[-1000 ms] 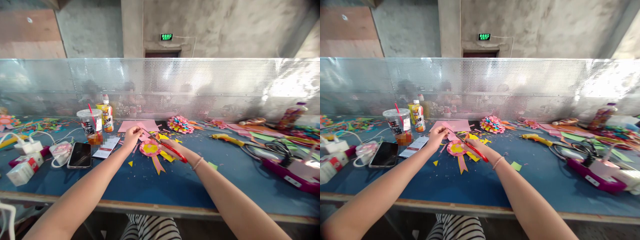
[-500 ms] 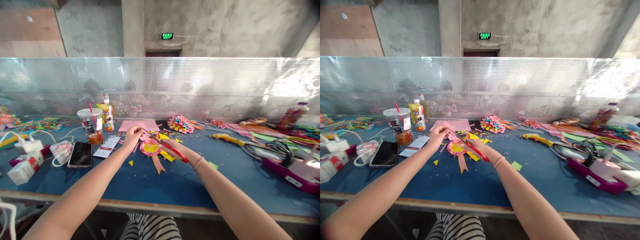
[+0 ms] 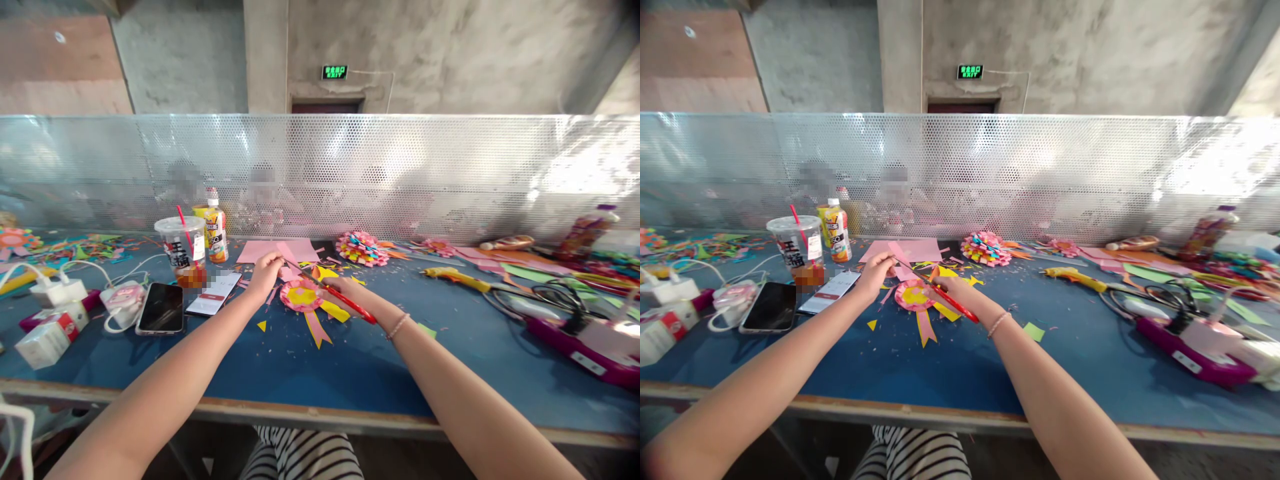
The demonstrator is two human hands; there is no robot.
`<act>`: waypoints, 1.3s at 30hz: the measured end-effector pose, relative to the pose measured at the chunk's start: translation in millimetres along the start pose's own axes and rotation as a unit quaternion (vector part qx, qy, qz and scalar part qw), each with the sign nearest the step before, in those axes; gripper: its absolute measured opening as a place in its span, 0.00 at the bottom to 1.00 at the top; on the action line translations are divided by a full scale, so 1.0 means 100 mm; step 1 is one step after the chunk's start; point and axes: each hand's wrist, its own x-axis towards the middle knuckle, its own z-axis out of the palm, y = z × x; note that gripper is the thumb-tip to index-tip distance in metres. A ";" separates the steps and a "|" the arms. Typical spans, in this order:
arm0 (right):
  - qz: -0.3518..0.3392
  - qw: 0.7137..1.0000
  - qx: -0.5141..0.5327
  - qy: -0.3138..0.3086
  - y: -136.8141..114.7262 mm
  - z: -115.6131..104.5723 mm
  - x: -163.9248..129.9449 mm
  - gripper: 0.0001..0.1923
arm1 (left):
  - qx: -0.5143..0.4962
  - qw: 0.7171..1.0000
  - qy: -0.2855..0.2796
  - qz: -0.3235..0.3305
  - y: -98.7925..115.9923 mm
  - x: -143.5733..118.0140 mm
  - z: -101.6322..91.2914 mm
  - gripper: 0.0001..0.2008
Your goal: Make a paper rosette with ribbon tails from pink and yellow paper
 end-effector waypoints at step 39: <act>-0.006 1.000 -0.014 -0.020 0.08 -0.01 -0.01 0.16 | 0.078 0.990 0.044 0.106 -0.01 -0.01 -0.03 0.12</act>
